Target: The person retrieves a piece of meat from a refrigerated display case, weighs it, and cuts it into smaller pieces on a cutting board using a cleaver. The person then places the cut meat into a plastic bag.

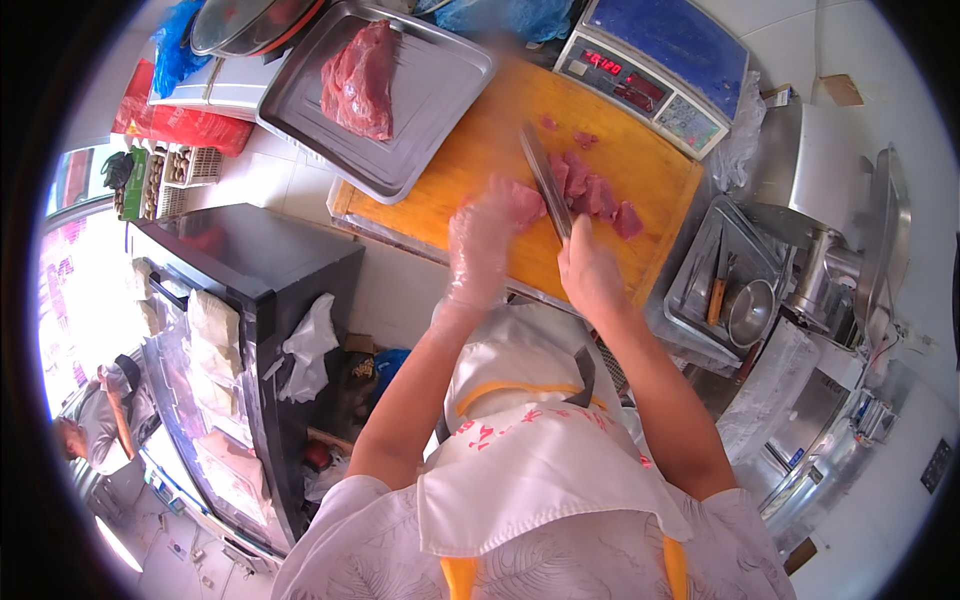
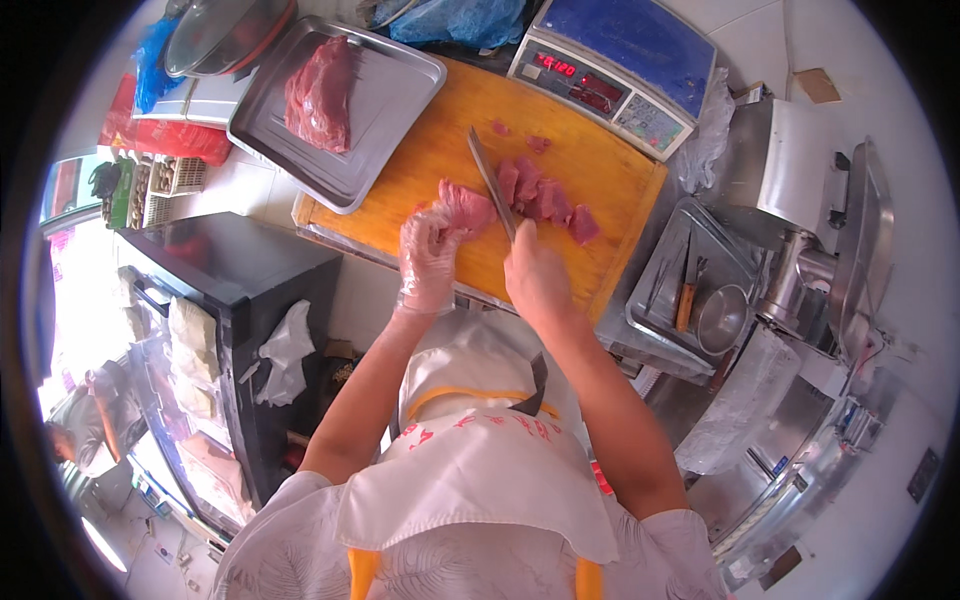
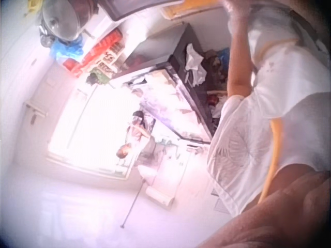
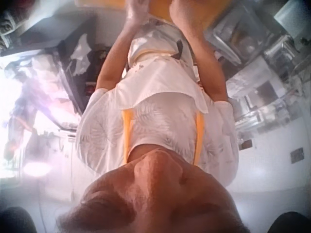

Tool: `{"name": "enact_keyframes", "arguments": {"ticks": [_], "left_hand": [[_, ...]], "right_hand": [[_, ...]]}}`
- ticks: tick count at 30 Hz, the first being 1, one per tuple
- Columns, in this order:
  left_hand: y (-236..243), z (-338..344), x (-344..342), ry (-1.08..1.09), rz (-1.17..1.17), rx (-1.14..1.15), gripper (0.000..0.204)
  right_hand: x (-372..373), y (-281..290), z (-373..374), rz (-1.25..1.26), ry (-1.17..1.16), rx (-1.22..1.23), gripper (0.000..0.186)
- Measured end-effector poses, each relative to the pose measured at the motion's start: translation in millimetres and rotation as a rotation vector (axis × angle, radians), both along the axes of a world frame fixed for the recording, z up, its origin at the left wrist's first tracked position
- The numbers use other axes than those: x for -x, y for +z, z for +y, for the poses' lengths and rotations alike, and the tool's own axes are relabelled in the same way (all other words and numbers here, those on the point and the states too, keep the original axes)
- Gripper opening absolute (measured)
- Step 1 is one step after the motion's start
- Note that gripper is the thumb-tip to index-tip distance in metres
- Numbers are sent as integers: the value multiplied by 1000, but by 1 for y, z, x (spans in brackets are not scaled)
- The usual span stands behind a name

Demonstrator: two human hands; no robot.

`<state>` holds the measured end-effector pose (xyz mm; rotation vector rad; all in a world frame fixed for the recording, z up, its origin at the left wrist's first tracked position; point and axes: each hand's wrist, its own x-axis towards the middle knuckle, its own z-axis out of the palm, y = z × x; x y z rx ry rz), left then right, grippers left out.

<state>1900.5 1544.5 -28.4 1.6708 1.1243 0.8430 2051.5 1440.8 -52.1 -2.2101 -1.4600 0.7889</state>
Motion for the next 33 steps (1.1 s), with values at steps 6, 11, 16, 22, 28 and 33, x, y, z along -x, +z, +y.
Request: {"name": "enact_keyframes", "arguments": {"ticks": [6, 11, 16, 22, 28, 33], "left_hand": [[-18, 7, 10, -21, 56, -118, 29], [-43, 7, 20, 31, 286, -301, 20], [-7, -5, 70, 33, -184, 129, 37], [43, -30, 113, 148, -766, 636, 100], [57, -29, 42, 497, -885, 464, 32], [63, -30, -6, 375, -918, 617, 32]], "right_hand": [[0, 20, -81, -25, -20, 181, 46], [-7, 50, -104, -50, -31, 378, 46], [-19, 53, -129, -64, -122, 284, 28], [7, 81, -103, 146, -212, -60, 23], [52, 109, -50, 520, -147, -368, 47], [77, 138, -9, 367, -9, -604, 69]]}}
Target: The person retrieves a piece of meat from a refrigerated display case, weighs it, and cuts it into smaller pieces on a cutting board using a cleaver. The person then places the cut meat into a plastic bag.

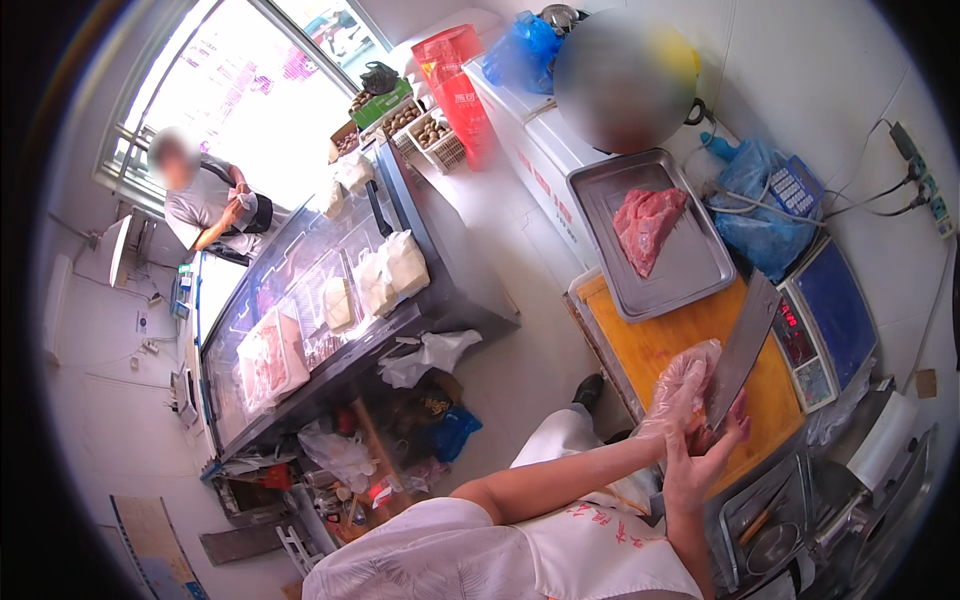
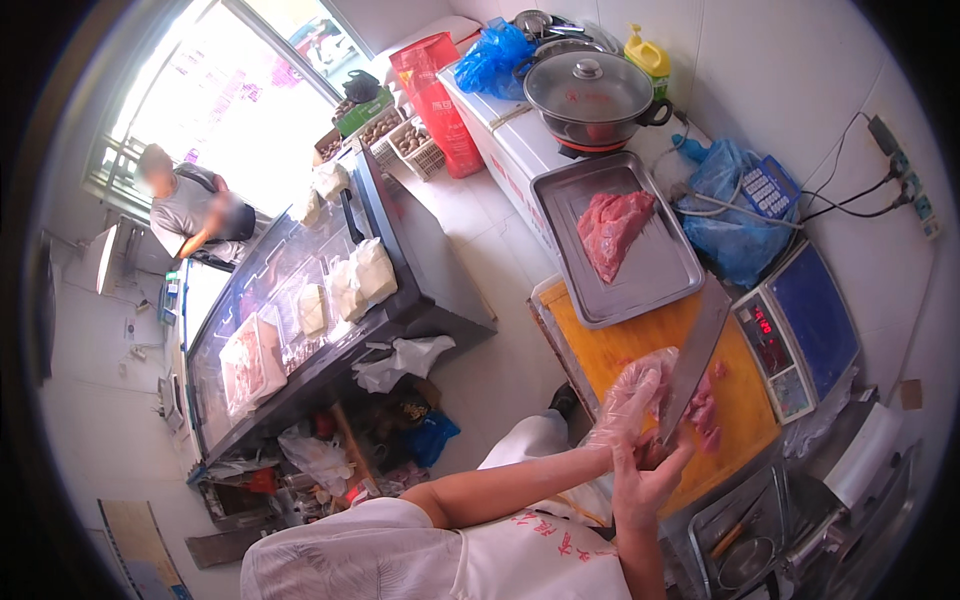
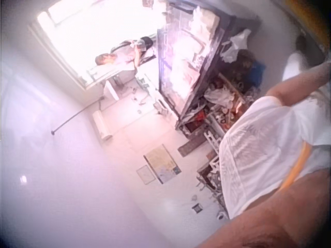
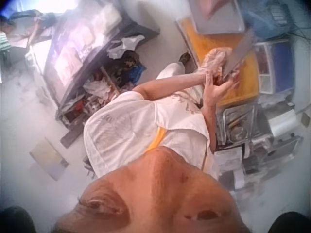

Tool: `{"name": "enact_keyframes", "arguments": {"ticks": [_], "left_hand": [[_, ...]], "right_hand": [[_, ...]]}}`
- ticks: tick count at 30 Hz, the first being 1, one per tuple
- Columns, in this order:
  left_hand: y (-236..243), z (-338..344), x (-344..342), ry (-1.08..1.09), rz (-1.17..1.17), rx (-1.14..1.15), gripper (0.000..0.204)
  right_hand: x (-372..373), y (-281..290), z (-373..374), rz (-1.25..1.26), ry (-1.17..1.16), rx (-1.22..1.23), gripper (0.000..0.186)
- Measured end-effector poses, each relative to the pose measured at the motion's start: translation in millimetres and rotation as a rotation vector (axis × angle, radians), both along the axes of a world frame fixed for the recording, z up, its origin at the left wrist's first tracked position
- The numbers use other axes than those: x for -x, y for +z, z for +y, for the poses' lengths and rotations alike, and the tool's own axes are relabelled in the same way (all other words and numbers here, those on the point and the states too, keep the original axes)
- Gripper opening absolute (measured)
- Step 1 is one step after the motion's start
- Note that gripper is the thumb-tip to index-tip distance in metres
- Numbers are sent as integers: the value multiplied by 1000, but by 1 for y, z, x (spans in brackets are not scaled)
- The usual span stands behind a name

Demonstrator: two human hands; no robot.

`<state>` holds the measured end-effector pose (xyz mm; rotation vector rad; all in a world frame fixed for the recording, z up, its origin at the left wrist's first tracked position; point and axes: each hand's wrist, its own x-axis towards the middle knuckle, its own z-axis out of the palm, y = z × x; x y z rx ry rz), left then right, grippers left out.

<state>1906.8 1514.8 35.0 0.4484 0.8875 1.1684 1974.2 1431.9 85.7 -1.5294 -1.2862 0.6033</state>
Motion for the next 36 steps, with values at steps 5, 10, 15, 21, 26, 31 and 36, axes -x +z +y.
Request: {"name": "enact_keyframes", "arguments": {"ticks": [5, 10, 15, 21, 26, 31, 36], "left_hand": [[-10, -2, -14, 33, -35, 3, 36], [-11, 8, -11, 37, 49, 26, 49], [-52, 22, 16, 244, 176, -24, 21], [-116, 8, 37, -54, 1144, -511, 14], [-120, 16, 6, -49, 1041, -551, 18], [-116, 23, 2, -79, 894, -442, 22], [-115, 40, -1, -146, 908, -535, 22]], "right_hand": [[3, 3, 4, -71, -41, -21, 50], [-6, -35, -26, -161, -40, 21, 45], [-25, -9, -29, 53, -72, 159, 34], [-77, -39, -13, -281, -64, 472, 21], [-66, -74, -5, -532, 109, 626, 21], [-59, -86, -1, -585, 179, 801, 27], [-53, -81, 12, -537, 179, 931, 31]]}}
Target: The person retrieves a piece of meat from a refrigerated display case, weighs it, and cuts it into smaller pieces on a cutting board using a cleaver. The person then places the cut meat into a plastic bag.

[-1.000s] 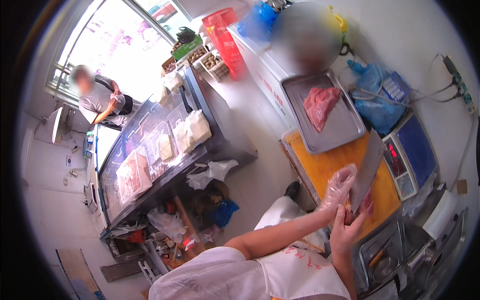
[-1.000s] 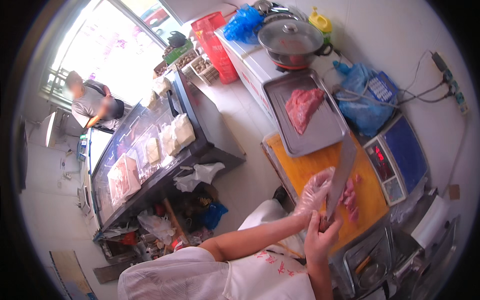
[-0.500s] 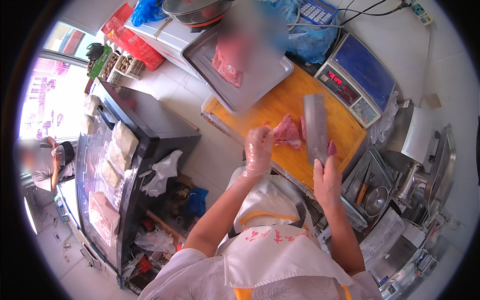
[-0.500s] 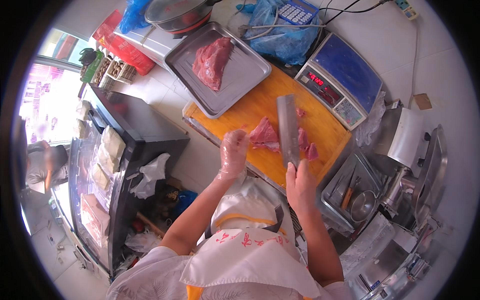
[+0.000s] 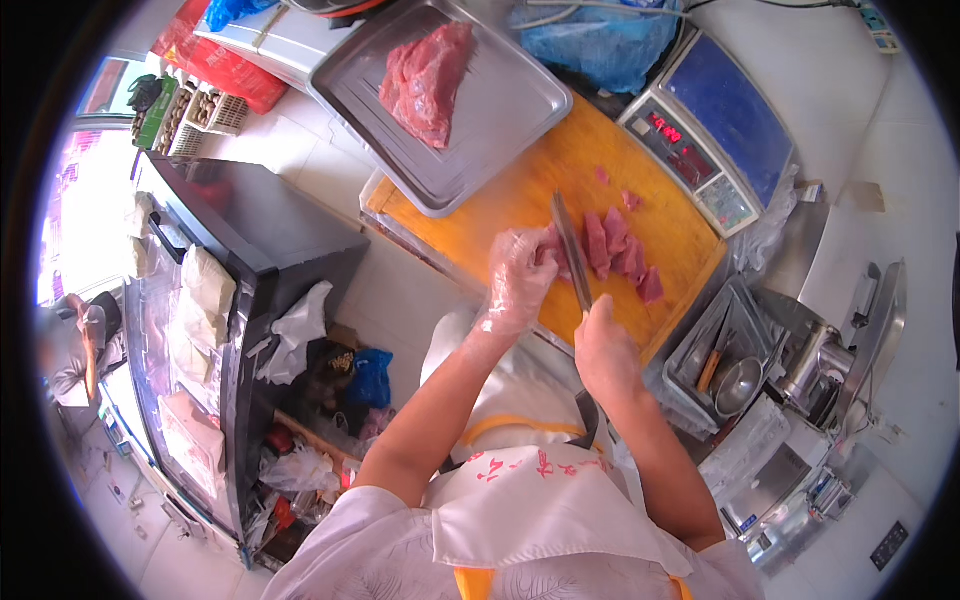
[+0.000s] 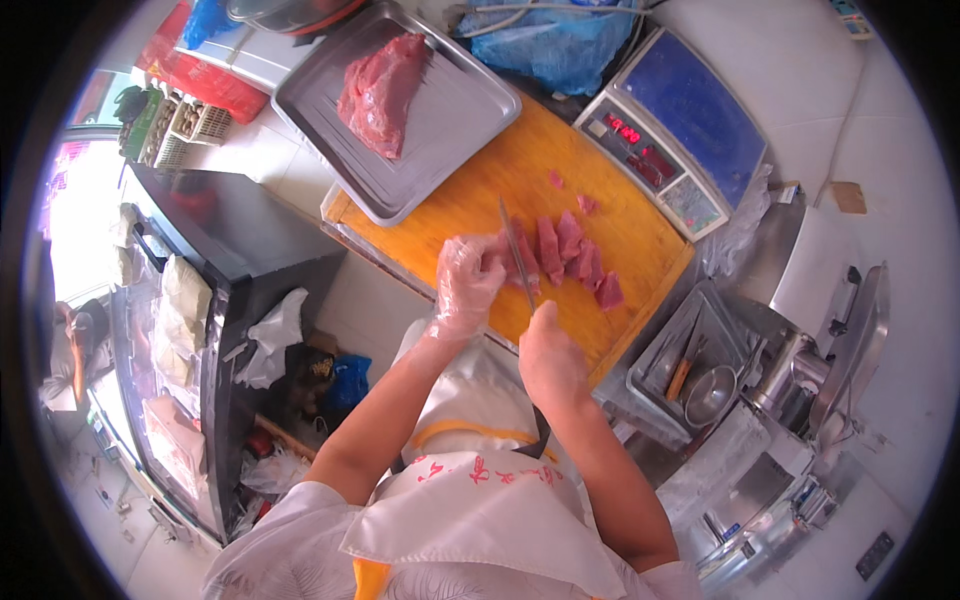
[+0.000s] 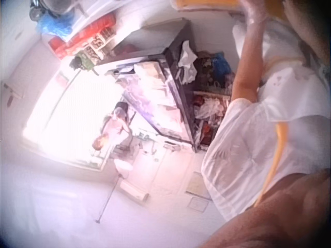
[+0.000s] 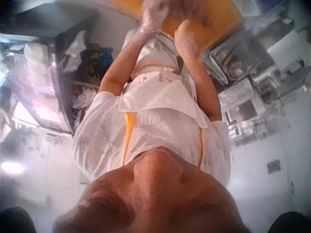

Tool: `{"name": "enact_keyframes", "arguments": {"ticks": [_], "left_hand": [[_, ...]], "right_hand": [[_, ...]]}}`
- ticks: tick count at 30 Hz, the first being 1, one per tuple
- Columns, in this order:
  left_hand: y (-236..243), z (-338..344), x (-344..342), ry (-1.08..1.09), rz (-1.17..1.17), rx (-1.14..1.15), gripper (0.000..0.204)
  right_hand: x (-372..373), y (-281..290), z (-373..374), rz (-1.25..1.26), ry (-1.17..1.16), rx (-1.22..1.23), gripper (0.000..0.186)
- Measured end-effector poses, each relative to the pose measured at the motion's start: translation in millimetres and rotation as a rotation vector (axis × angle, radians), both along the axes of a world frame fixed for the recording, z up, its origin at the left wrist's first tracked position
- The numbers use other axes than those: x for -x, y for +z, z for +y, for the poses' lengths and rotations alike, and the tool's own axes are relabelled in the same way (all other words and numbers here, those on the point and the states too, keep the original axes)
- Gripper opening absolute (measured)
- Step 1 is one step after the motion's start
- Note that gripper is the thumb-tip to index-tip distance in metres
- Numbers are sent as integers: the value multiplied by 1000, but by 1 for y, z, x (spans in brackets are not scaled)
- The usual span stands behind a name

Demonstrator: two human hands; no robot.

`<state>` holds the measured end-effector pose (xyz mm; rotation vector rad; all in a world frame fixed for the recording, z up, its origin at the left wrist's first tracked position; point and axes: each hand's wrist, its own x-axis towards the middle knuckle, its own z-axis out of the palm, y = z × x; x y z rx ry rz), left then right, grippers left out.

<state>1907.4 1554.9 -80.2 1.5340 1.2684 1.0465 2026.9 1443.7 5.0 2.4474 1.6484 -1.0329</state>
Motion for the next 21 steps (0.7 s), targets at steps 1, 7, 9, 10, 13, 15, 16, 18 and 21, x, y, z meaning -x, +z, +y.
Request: {"name": "enact_keyframes", "arguments": {"ticks": [1, 7, 9, 10, 13, 15, 16, 18, 21], "left_hand": [[-7, 0, 0, 7, 97, -110, 22], [-16, 5, 0, -95, 138, -119, 19], [-18, 1, -1, -133, 158, -142, 19], [-17, 4, -2, -150, 164, -171, 20], [-19, -12, 2, -85, 144, -195, 23], [-20, -10, 4, -131, 107, -202, 23], [-19, -6, 4, -154, 90, -206, 24], [-21, -1, 4, -94, 159, -180, 23], [-19, -8, 4, -42, 134, -73, 21]], "right_hand": [[0, 1, 9, 38, -13, 25, 33], [-4, -43, 27, 103, -42, -249, 34], [-8, -62, 41, 137, -72, -364, 29], [-13, -66, 54, 144, -84, -403, 26], [-31, -72, 62, 146, -123, -493, 23], [-39, -72, 58, 221, -189, -539, 24], [-39, -71, 56, 197, -213, -605, 24], [-36, -60, 46, 151, -262, -720, 23], [-43, -26, 38, 129, -136, -624, 19]]}}
